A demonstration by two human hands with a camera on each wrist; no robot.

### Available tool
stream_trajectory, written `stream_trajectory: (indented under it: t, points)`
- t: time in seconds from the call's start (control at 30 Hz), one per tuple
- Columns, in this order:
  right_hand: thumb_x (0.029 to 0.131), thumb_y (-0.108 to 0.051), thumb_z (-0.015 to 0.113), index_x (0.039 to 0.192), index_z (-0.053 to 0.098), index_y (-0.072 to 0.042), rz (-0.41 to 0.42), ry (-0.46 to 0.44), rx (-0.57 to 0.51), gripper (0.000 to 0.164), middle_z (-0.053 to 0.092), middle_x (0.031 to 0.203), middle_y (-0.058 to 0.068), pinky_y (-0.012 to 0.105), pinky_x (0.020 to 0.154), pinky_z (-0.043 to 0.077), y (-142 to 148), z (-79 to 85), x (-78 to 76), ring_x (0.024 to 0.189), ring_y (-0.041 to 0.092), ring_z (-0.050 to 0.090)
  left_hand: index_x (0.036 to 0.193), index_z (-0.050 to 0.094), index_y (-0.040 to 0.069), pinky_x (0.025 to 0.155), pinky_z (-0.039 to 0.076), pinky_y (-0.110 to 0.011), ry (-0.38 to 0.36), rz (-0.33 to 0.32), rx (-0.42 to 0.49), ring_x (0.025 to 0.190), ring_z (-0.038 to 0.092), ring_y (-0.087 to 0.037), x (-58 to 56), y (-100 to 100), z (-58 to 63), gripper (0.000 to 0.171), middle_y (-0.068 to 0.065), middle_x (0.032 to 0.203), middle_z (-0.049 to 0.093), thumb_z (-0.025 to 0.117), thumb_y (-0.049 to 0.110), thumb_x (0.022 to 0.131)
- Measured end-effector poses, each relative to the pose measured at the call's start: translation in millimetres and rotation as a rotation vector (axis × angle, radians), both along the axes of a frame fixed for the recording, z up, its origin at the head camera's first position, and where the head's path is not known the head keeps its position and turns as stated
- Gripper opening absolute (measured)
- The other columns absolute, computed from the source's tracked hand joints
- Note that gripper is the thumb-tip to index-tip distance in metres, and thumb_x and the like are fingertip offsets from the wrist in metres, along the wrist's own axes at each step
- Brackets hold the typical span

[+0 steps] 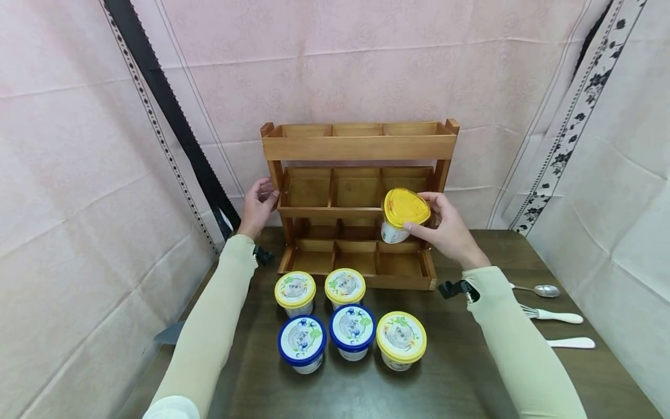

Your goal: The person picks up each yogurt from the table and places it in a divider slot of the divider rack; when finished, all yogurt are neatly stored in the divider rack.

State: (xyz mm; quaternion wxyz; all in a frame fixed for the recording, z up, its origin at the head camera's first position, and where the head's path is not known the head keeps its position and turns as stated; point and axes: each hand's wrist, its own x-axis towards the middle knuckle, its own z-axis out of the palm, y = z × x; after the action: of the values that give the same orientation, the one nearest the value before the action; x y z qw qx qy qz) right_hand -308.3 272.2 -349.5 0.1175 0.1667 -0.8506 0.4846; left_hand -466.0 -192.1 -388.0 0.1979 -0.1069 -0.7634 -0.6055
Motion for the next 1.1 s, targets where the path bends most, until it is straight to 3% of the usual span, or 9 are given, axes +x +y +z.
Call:
stream_trajectory:
  t: [0.33,0.57,0.87,1.1]
  points:
    - [0.095,-0.037,0.08,0.157,0.038,-0.013,-0.019,-0.099,0.019,0.078,0.058,0.149,0.014,0.011,0.09,0.051,17.9,-37.4,-12.2,0.126,0.026,0.055,0.144,0.061,0.019,0.109,0.053,-0.047,0.009,0.0,0.004,0.124,0.063,-0.029,-3.4,0.7,-1.6,0.039,-0.012,0.132,0.065,0.067,0.019,0.105]
    - [0.093,-0.033,0.084,0.154,0.038,-0.011,0.01,-0.069,0.013,0.079,0.057,0.15,0.016,0.013,0.095,0.051,23.0,-59.2,-17.9,0.131,0.031,0.057,0.144,0.061,0.02,0.109,0.053,-0.046,0.005,0.006,0.002,0.123,0.063,-0.029,-2.6,0.9,-1.2,0.039,-0.012,0.132,0.065,0.067,0.02,0.105]
    - [0.088,-0.03,0.089,0.15,0.042,-0.011,0.034,-0.085,0.016,0.08,0.059,0.144,0.013,0.028,0.097,0.058,24.3,-100.4,-27.4,0.122,0.024,0.062,0.145,0.06,0.02,0.11,0.052,-0.047,-0.002,0.008,-0.013,0.125,0.063,-0.029,-1.2,0.7,-0.9,0.04,-0.012,0.134,0.065,0.066,0.021,0.106]
    - [0.087,-0.034,0.09,0.149,0.044,-0.009,-0.015,-0.117,0.046,0.081,0.061,0.142,0.017,0.016,0.091,0.053,26.6,-121.4,-38.9,0.124,0.034,0.063,0.144,0.06,0.021,0.109,0.053,-0.047,-0.001,0.004,-0.01,0.124,0.063,-0.028,-1.7,0.8,-0.7,0.039,-0.011,0.133,0.065,0.067,0.02,0.106]
